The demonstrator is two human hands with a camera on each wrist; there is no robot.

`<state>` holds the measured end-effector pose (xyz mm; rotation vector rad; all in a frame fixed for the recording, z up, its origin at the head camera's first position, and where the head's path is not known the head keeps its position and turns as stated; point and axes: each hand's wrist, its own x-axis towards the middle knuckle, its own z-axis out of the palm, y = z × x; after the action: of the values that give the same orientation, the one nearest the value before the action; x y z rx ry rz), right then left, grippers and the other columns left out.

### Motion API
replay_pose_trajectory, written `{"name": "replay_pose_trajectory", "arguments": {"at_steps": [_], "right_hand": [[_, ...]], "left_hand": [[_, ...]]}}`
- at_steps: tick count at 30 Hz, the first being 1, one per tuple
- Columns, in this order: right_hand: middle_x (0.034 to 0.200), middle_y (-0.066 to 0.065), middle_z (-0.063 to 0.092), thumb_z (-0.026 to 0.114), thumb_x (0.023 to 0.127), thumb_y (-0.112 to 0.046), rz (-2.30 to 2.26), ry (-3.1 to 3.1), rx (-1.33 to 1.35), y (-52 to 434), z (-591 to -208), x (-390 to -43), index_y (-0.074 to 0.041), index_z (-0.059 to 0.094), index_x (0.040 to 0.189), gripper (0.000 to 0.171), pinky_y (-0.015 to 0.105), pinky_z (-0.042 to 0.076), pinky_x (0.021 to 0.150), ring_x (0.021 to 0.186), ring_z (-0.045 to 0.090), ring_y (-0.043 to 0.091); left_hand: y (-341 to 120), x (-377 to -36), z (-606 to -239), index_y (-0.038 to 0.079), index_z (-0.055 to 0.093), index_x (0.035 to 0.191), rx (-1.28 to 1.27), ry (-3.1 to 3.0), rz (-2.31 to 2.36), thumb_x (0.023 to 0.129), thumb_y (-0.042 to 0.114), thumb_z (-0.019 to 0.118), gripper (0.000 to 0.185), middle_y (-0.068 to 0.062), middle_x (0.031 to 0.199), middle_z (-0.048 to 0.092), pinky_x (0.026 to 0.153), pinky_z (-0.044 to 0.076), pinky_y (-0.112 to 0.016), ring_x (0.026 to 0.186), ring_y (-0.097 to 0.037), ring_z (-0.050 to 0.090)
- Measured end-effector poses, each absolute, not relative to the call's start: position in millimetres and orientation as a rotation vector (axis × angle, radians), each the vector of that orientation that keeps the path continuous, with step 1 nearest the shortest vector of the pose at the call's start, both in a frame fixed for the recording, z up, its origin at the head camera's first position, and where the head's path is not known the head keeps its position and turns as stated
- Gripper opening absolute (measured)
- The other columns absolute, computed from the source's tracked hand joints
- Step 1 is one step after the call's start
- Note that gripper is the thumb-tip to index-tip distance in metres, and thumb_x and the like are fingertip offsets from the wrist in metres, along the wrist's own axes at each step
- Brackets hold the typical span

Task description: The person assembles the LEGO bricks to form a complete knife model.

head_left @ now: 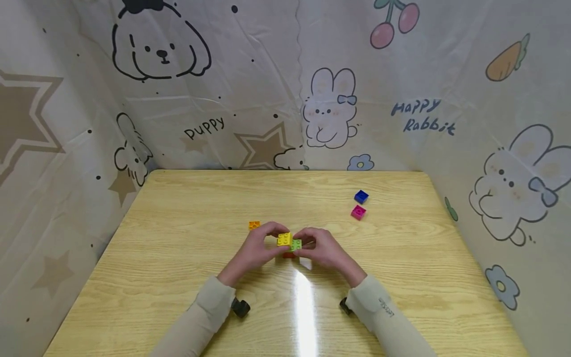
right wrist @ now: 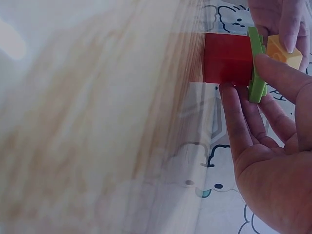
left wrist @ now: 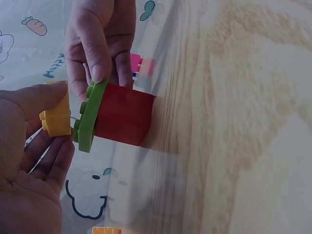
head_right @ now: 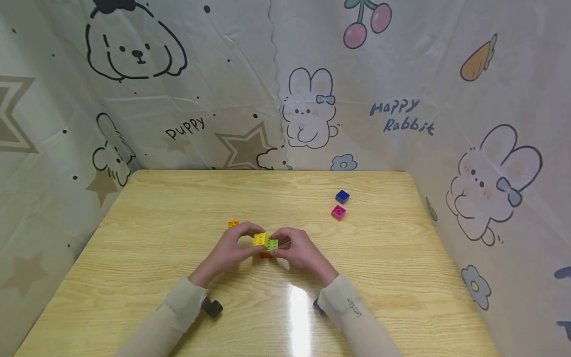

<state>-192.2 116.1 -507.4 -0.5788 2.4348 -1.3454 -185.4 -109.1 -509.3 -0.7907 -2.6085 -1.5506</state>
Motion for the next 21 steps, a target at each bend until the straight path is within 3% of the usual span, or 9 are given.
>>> {"name": "replay_pose_trajectory", "arguments": {"at_steps": [21], "right_hand": [[0.111,0.002,0.065,0.076,0.084,-0.021,-1.355,2.416,-0.550,117.2,-511.0,-193.9,-0.012,0.065,0.115,0.034,0.030,0.054,0.087,0.101,0.065,0.018]], "left_hand": [[-104.7,-187.4,-518.6,0.021,0.066,0.114,-0.893,-2.601,-1.442,0.082,0.028,0.076,0.034,0.010,0.108,0.063,0.086,0.052,-0.039,0.097,-0.009,0.057]]}}
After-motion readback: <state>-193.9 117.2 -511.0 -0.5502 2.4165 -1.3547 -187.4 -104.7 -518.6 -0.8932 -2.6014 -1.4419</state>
